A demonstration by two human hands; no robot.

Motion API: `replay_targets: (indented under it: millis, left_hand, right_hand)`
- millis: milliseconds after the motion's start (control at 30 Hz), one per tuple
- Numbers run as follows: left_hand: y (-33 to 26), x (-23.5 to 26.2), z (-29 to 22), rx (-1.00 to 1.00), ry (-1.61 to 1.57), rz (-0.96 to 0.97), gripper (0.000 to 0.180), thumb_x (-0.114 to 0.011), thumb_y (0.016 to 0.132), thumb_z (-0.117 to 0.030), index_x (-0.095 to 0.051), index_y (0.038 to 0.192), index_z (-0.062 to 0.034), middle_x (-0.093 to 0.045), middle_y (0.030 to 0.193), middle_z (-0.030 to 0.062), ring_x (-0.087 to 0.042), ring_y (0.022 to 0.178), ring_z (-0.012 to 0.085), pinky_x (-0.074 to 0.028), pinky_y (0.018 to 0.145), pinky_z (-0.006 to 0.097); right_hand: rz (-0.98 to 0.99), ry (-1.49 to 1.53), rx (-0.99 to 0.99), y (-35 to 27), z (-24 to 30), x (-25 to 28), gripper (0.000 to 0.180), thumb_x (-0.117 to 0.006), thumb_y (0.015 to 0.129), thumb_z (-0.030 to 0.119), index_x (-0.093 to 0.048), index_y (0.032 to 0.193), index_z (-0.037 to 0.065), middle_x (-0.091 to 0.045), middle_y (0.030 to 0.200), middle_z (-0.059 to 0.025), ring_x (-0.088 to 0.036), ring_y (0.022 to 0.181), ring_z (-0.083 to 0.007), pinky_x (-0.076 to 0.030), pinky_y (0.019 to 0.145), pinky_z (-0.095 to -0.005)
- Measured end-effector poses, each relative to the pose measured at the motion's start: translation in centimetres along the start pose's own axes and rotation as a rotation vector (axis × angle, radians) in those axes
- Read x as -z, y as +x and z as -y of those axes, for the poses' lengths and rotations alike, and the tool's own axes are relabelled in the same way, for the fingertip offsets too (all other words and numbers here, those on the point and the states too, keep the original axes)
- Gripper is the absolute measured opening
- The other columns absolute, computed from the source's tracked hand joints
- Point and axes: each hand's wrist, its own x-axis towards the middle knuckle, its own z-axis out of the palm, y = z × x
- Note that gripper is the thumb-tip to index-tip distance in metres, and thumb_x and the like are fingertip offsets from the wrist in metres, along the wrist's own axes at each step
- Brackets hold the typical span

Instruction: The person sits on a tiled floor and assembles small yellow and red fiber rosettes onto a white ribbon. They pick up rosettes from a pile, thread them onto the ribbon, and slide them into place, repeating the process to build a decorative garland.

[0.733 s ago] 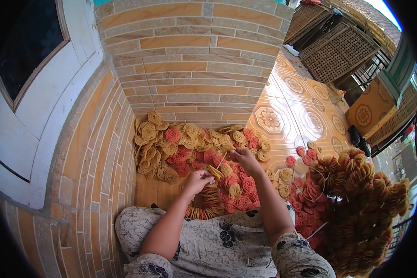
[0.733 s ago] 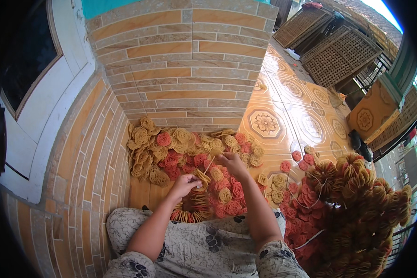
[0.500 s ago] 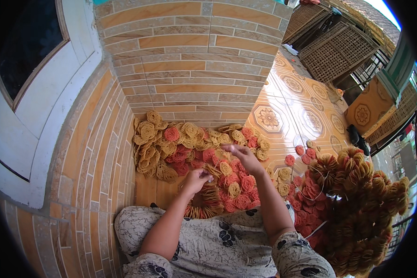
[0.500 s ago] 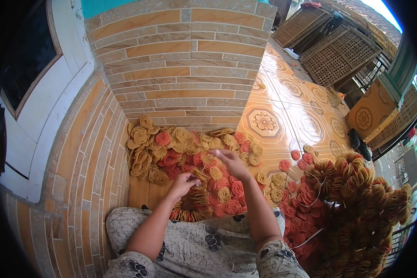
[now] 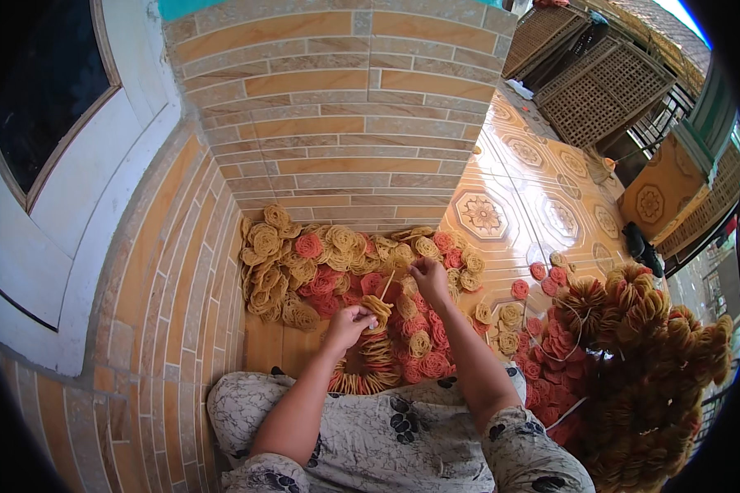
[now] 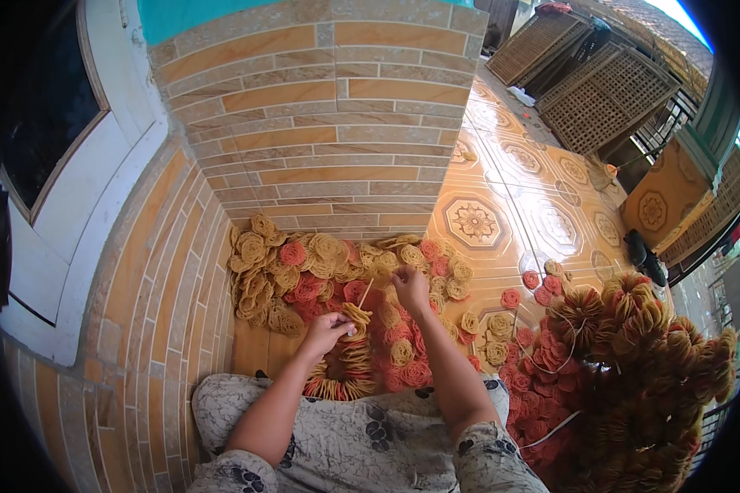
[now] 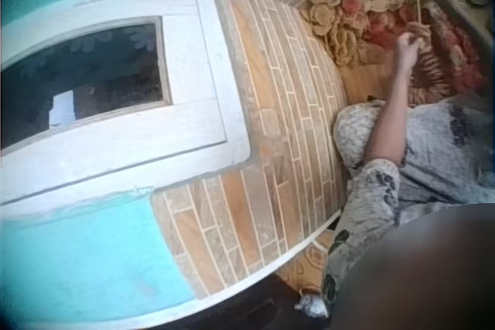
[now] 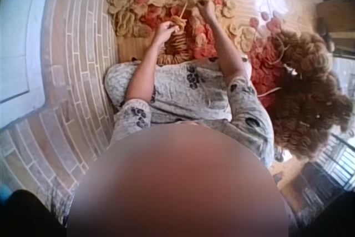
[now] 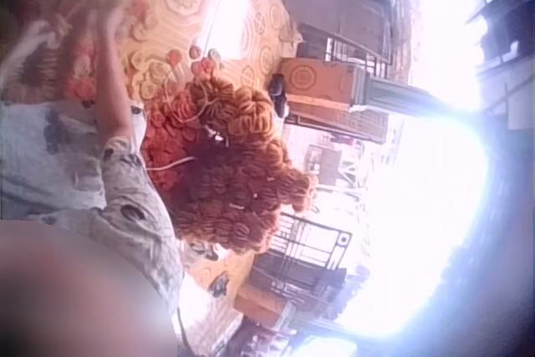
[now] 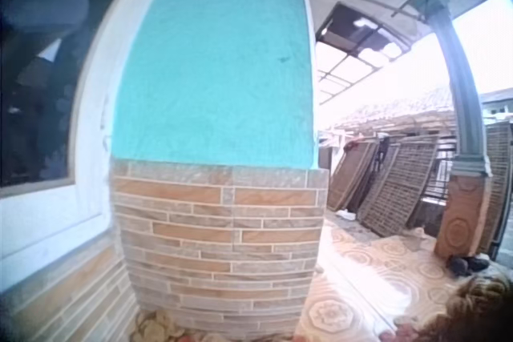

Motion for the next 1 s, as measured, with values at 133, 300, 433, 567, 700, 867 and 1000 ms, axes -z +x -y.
replay_targets:
  millis: [133, 300, 433, 567, 700, 867, 1000]
  left_hand:
    - [0.0, 0.0, -0.3, -0.033, -0.032, 0.017, 0.013, -0.064, 0.089, -0.01, -0.064, 0.094, 0.002, -0.069, 0.087, 0.0061, -0.063, 0.08, 0.0105, -0.049, 0.075, 0.025]
    - [-0.2, 0.0, -0.6, 0.001, -0.088, -0.003, 0.013, -0.064, 0.089, -0.009, -0.064, 0.095, 0.0022, -0.069, 0.088, 0.0061, -0.063, 0.08, 0.0109, -0.048, 0.075, 0.025]
    - [-0.1, 0.1, -0.2, -0.022, -0.108, 0.013, 0.012, -0.064, 0.089, -0.009, -0.063, 0.094, 0.0017, -0.069, 0.088, 0.0061, -0.063, 0.081, 0.0112, -0.048, 0.075, 0.024]
    - [0.4, 0.4, 0.5, -0.028, -0.122, -0.095, 0.01, -0.062, 0.09, -0.008, -0.063, 0.093, 0.0011, -0.069, 0.087, 0.0059, -0.064, 0.079, 0.011, -0.048, 0.075, 0.024]
    - [0.5, 0.6, 0.6, -0.021, -0.112, -0.091, 0.01, -0.062, 0.089, -0.007, -0.064, 0.094, 0.0013, -0.069, 0.086, 0.0057, -0.064, 0.078, 0.011, -0.048, 0.075, 0.024]
    - [0.0, 0.6, -0.2, 0.033, -0.017, 0.024, 0.013, -0.063, 0.09, -0.009, -0.063, 0.097, 0.0014, -0.068, 0.088, 0.0051, -0.063, 0.082, 0.0109, -0.048, 0.076, 0.023]
    - [-0.4, 0.3, -0.8, 0.055, -0.04, 0.054, 0.014, -0.064, 0.089, -0.009, -0.065, 0.096, 0.0023, -0.068, 0.087, 0.0053, -0.063, 0.08, 0.0103, -0.048, 0.075, 0.024]
  right_hand:
    - [0.039, 0.04, 0.099, -1.3, 3.0, 1.8, 0.024, -0.071, 0.08, 0.022, -0.067, 0.09, 0.001, -0.069, 0.08, -0.0128, -0.065, 0.073, -0.0238, -0.05, 0.068, -0.0359]
    - [-0.005, -0.049, 0.379, -3.3, 6.4, 2.5, 0.022, -0.071, 0.084, 0.023, -0.067, 0.089, 0.002, -0.065, 0.074, -0.0066, -0.056, 0.065, -0.0163, -0.046, 0.063, -0.0312]
    - [-0.108, -0.338, 0.77, -3.5, 7.1, 2.9, 0.022, -0.07, 0.083, 0.025, -0.068, 0.087, 0.004, -0.067, 0.079, -0.0099, -0.062, 0.071, -0.0278, -0.048, 0.07, -0.0373]
    - [0.222, -0.208, 0.428, -3.3, 5.1, 1.3, 0.028, -0.069, 0.083, 0.027, -0.068, 0.104, 0.008, -0.067, 0.088, -0.0101, -0.062, 0.09, -0.0277, -0.047, 0.081, -0.0407]
    - [0.072, -0.557, 0.555, -3.7, 1.9, -1.7, 0.035, -0.075, 0.074, 0.023, -0.067, 0.105, 0.008, -0.066, 0.087, -0.0144, -0.065, 0.084, -0.0279, -0.047, 0.086, -0.0385]
    - [0.221, 0.106, 0.077, -1.6, 0.6, -0.4, 0.02, -0.068, 0.086, 0.016, -0.066, 0.099, 0.001, -0.07, 0.082, -0.0095, -0.065, 0.074, -0.0182, -0.05, 0.069, -0.0314]
    - [0.204, 0.473, 0.01, -1.3, 1.9, 1.2, 0.016, -0.064, 0.09, 0.013, -0.062, 0.094, -0.002, -0.067, 0.08, -0.0044, -0.06, 0.072, -0.0093, -0.048, 0.067, -0.0249]
